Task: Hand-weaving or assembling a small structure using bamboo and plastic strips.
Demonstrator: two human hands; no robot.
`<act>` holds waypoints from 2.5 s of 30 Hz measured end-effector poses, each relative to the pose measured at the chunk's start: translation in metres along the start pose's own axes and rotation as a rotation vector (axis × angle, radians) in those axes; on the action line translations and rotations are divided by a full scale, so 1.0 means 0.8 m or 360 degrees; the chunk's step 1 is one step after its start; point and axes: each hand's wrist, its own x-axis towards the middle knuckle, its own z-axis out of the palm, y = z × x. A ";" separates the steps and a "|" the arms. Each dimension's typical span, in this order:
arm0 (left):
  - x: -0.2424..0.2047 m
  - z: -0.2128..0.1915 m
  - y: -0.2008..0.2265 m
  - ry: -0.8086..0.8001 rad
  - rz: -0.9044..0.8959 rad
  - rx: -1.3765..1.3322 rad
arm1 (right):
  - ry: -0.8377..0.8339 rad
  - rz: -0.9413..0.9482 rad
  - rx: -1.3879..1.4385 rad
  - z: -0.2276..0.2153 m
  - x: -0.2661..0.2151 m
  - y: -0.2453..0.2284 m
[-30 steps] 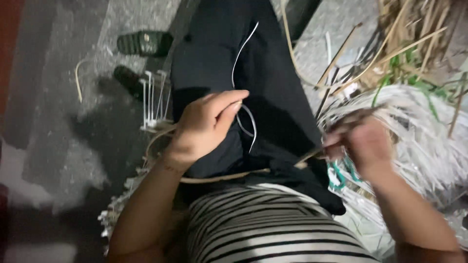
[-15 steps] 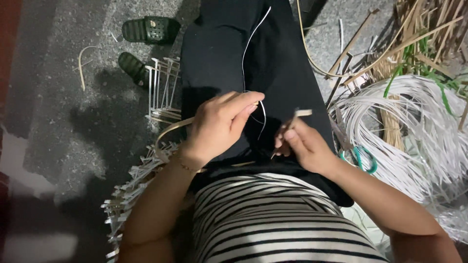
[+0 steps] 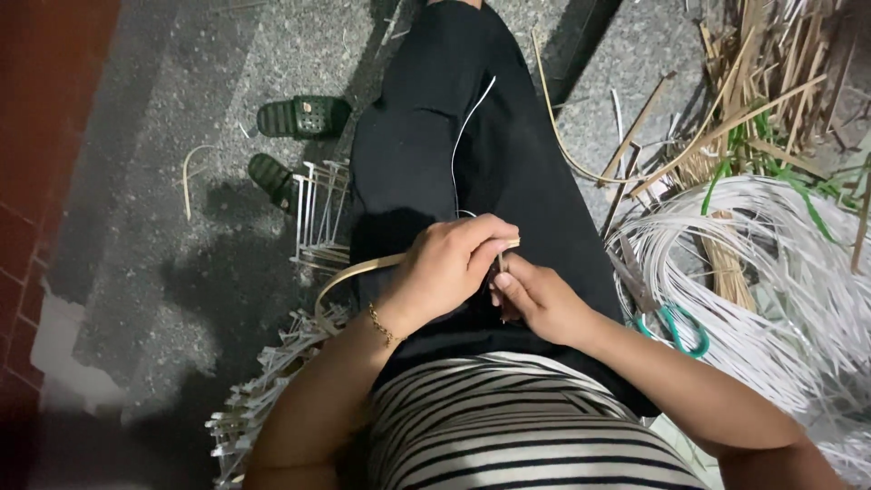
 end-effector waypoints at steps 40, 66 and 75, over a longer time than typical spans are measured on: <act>0.010 0.014 -0.002 0.0166 0.0112 0.0469 | -0.0094 0.0314 -0.0506 -0.331 -0.035 0.093; 0.015 0.005 -0.022 0.0155 0.0161 0.0184 | 0.0399 0.0712 -0.1721 -0.500 -0.089 0.151; 0.030 0.000 -0.017 0.0039 -0.0139 0.0299 | 0.0611 -0.0351 0.1145 -0.253 -0.064 0.037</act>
